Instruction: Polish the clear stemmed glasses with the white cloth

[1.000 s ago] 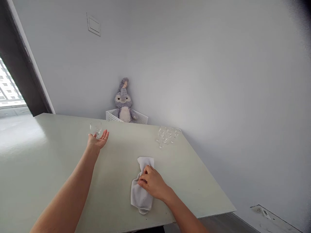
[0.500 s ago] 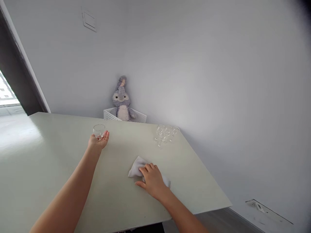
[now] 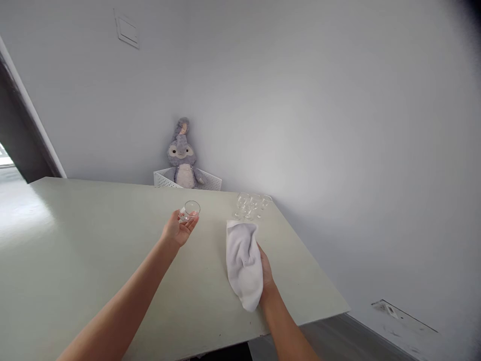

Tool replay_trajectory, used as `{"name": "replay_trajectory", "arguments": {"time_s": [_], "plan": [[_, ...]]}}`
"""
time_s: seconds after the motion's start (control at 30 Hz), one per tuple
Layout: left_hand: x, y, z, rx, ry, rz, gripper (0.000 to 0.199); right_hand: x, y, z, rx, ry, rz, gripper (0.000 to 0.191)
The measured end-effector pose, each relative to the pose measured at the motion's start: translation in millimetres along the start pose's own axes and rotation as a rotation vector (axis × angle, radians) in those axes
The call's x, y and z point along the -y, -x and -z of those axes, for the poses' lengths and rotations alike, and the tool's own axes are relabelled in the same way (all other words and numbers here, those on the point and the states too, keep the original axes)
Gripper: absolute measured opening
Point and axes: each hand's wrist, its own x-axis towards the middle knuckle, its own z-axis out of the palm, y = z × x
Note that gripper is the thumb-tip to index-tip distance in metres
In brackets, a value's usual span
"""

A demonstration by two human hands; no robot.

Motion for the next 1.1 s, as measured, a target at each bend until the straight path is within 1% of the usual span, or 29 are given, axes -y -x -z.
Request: {"name": "replay_trajectory", "arguments": {"time_s": [0.03, 0.1, 0.2, 0.27, 0.33, 0.4, 0.47, 0.53, 0.6, 0.67, 0.77, 0.87, 0.93, 1.0, 1.03, 1.1], "plan": [[4.0, 3.8, -0.7, 0.022, -0.031, 0.008, 0.012, 0.3, 2.1, -1.1, -0.004, -0.042, -0.03, 0.035], [11.7, 10.4, -1.1, 0.068, -0.085, 0.007, 0.009, -2.0, 2.1, 0.2, -0.029, -0.107, -0.034, 0.034], [21.9, 16.8, 0.6, 0.14, -0.105, -0.037, 0.011, -6.2, -5.0, 6.1, -0.127, -0.19, 0.034, 0.031], [27.7, 19.5, 2.5, 0.191, -0.109, -0.082, 0.014, -6.1, -11.3, 5.5, -0.209, -0.207, 0.092, 0.03], [33.1, 22.4, 4.1, 0.236, -0.127, -0.137, 0.017, -4.5, -17.8, -3.4, -0.261, -0.171, 0.175, 0.031], [38.8, 26.3, 5.1, 0.28, -0.151, -0.181, 0.019, -4.5, -24.1, -20.3, -0.282, -0.066, 0.298, 0.033], [44.6, 30.6, 6.2, 0.314, -0.174, -0.205, 0.021, -8.2, -29.6, -40.2, -0.209, 0.146, 0.41, 0.034], [49.3, 33.4, 8.3, 0.327, -0.199, -0.216, 0.023, -15.4, -33.4, -56.6, -0.073, 0.406, 0.484, 0.037], [51.6, 33.4, 11.5, 0.323, -0.218, -0.23, 0.025, -23.9, -35.9, -65.0, 0.03, 0.605, 0.54, 0.04], [51.6, 31.1, 14.6, 0.322, -0.225, -0.25, 0.026, -31.3, -38.5, -65.4, 0.06, 0.712, 0.565, 0.04], [49.6, 27.5, 17.0, 0.34, -0.235, -0.281, 0.027, -36.8, -43.4, -59.3, 0.109, 0.785, 0.518, 0.041], [48.2, 28.4, 16.0, 0.386, -0.274, -0.29, 0.026, -35.8, -48.2, -54.4, 0.181, 0.74, 0.455, 0.043], [47.9, 30.7, 15.3, 0.425, -0.311, -0.258, 0.025, -33.4, -50.8, -51.8, 0.25, 0.677, 0.393, 0.043], [48.2, 32.0, 15.8, 0.464, -0.374, -0.189, 0.025, -31.0, -53.4, -47.6, 0.309, 0.668, 0.325, 0.041], [48.4, 31.9, 16.5, 0.477, -0.409, -0.16, 0.025, -30.1, -54.6, -44.6, 0.323, 0.708, 0.315, 0.037], [49.2, 30.1, 18.5, 0.492, -0.471, -0.139, 0.026, -28.9, -56.8, -37.6, 0.315, 0.873, 0.383, 0.031]]}}
